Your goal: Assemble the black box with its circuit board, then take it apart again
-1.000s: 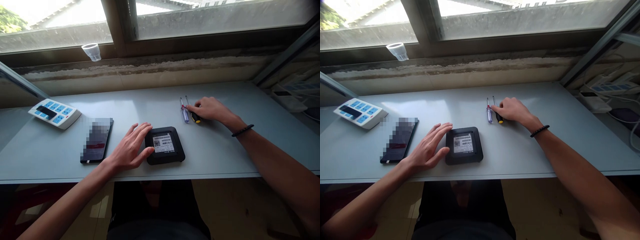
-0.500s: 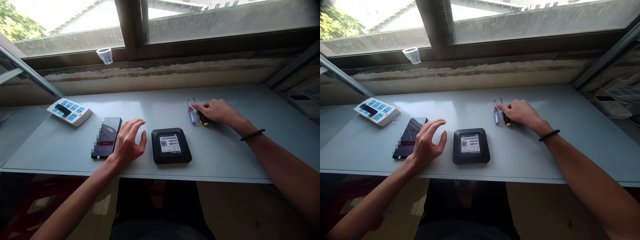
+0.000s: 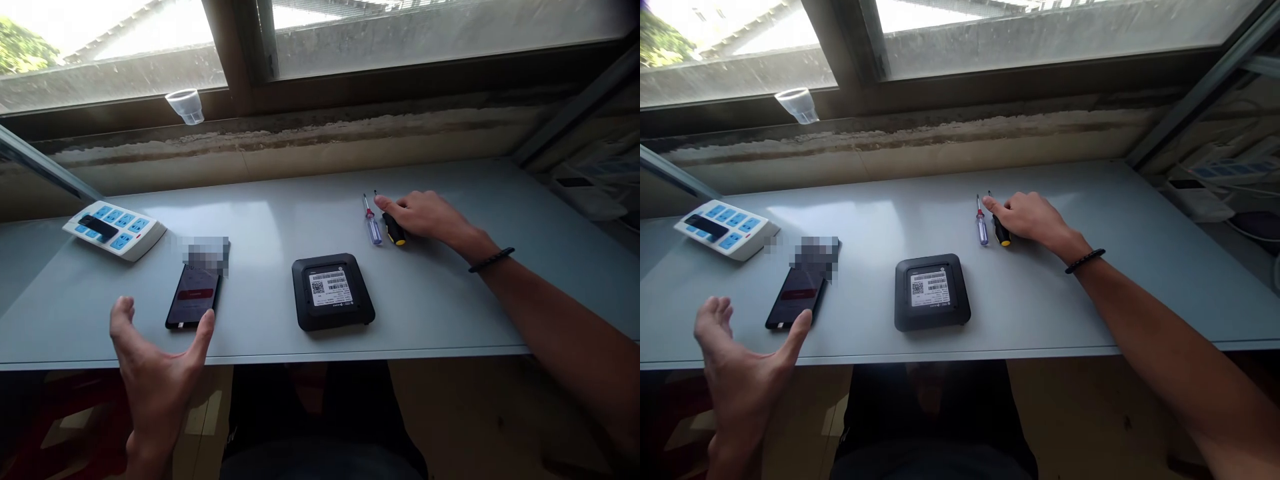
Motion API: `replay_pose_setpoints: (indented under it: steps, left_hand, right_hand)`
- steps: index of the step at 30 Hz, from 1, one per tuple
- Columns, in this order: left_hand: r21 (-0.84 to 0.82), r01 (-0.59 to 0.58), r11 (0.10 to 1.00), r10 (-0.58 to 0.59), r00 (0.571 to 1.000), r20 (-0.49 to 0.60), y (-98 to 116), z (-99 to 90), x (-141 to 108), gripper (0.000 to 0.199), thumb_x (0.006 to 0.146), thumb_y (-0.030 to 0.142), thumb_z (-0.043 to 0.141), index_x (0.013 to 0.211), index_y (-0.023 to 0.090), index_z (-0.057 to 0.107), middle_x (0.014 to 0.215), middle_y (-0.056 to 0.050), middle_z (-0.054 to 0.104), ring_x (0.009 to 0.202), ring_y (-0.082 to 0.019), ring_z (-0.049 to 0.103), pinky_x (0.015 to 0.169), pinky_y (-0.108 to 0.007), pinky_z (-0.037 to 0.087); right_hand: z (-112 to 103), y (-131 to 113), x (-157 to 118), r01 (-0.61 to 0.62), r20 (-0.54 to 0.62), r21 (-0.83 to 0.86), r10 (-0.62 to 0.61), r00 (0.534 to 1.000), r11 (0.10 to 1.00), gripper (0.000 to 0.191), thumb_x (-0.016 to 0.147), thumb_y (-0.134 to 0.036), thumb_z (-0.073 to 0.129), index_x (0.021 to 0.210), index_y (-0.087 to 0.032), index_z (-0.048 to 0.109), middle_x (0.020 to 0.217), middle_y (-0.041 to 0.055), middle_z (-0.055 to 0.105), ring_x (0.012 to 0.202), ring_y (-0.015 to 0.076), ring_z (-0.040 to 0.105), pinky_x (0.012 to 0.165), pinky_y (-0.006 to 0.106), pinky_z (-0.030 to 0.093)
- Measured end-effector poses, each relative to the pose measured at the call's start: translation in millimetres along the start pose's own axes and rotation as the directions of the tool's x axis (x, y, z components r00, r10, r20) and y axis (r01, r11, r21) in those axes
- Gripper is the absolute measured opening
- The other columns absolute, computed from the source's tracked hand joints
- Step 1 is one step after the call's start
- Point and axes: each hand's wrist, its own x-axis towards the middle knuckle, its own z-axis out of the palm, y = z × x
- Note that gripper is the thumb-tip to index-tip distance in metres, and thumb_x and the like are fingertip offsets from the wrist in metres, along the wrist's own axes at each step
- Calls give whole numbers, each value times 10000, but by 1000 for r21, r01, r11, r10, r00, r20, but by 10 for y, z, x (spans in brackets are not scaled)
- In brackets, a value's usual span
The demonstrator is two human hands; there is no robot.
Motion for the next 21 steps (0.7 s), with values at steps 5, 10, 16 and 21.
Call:
replay_pose_setpoints:
  steps: [5, 10, 16, 21]
  left_hand:
    - [83, 200, 976, -209, 971, 117, 34, -26, -99, 1146, 858, 739, 735, 1707, 220, 168, 1687, -262, 365, 1544, -610, 304, 1137, -866, 363]
    - [72, 185, 980, -190, 980, 67, 39, 17, -104, 1090, 865, 720, 742, 1687, 206, 245, 1586, -250, 529, 1529, -591, 357, 1139, -868, 340]
    - [71, 186, 980, -187, 982, 16, 111, 16, -78, 1012, 886, 708, 724, 1670, 236, 291, 1496, -201, 640, 1482, -529, 485, 1131, -779, 449]
    - [105, 186, 977, -188, 982, 15, 55, -6, -29, 1010, 867, 688, 750, 1664, 273, 290, 1458, -168, 676, 1476, -514, 503, 1134, -760, 465]
  right_hand:
    - [-18, -9, -3, -6, 9, -5, 6, 1000, 1000, 749, 1004, -774, 268, 670, -176, 571, 820, 159, 674, 666, 198, 548, 635, 342, 338]
    - [-31, -27, -19, -11, 2, -12, 11, 1000, 1000, 752, 1003, -776, 254, 655, -178, 548, 854, 166, 688, 687, 204, 558, 625, 335, 342]
    - [-18, -32, -31, -22, -23, -15, 22, 999, 1000, 743, 1004, -770, 267, 671, -177, 566, 867, 175, 698, 736, 229, 601, 626, 333, 343]
    - [-11, -24, -31, -9, -28, -7, 9, 1000, 1000, 758, 1005, -775, 258, 669, -174, 572, 805, 160, 678, 720, 214, 585, 621, 329, 331]
